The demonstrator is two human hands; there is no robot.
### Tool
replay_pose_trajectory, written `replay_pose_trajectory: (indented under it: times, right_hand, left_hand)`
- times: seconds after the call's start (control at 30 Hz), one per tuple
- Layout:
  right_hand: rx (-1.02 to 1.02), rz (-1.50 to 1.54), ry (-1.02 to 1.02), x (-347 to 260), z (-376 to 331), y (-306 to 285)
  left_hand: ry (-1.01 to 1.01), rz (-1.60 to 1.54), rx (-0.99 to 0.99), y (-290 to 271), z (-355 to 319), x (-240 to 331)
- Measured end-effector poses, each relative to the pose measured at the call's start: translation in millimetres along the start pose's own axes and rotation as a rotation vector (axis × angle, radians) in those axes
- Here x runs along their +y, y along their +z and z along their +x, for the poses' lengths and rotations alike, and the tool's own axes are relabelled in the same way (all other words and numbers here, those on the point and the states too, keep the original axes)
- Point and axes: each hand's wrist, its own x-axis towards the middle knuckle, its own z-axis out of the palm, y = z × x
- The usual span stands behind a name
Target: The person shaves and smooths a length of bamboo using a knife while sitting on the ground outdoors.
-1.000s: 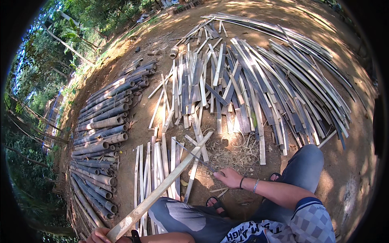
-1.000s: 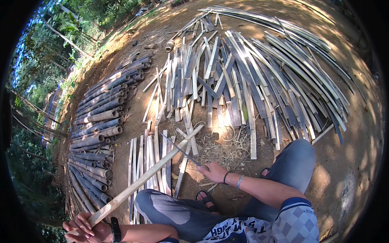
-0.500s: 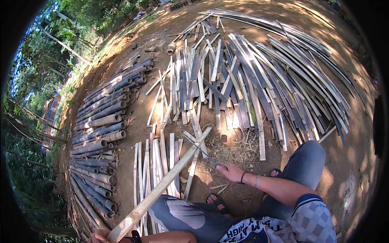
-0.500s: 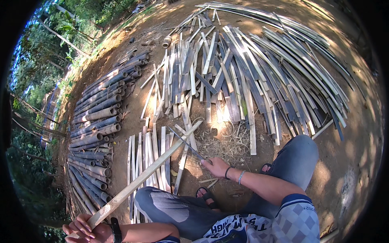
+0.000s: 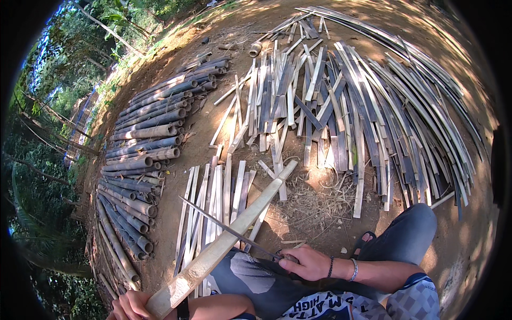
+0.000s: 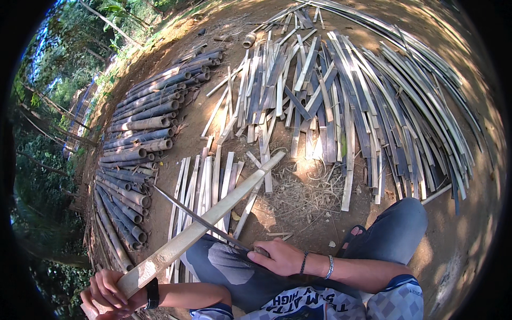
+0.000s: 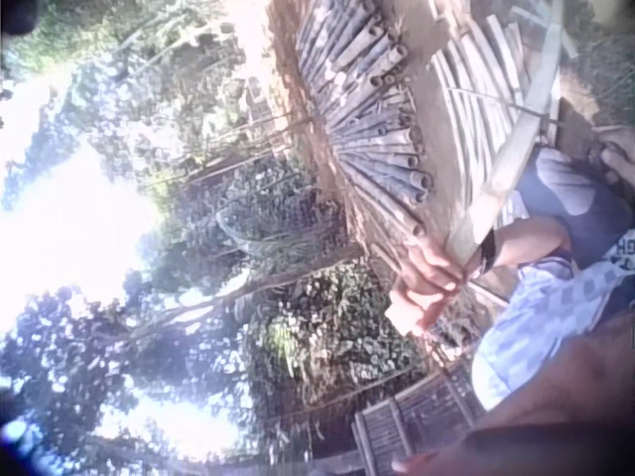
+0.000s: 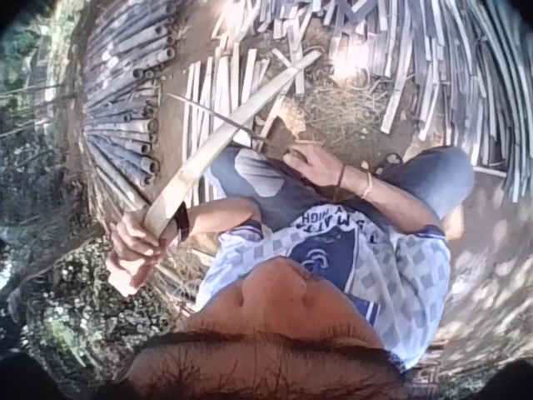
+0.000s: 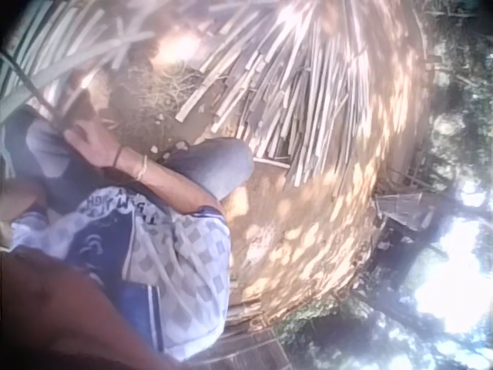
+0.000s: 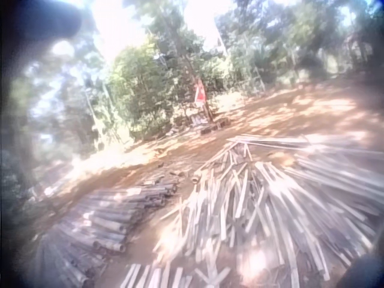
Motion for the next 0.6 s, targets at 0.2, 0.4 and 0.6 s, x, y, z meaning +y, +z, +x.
replay_pose_trajectory:
  times: [0.2, 0.4, 0.6]
  right_hand:
    - [0.024, 0.037, 0.103, 4, 7, 2]
    - [-0.169, -0.01, 0.035, -53, -9, -3]
    - [0.063, 0.059, 0.126, -8, -5, 1]
  left_hand:
    - [-0.053, -0.225, -0.189, 10, 11, -16]
    - [-0.107, -0.236, -0.239, 25, 12, -24]
    - [-0.1, -0.218, -0.261, 31, 14, -26]
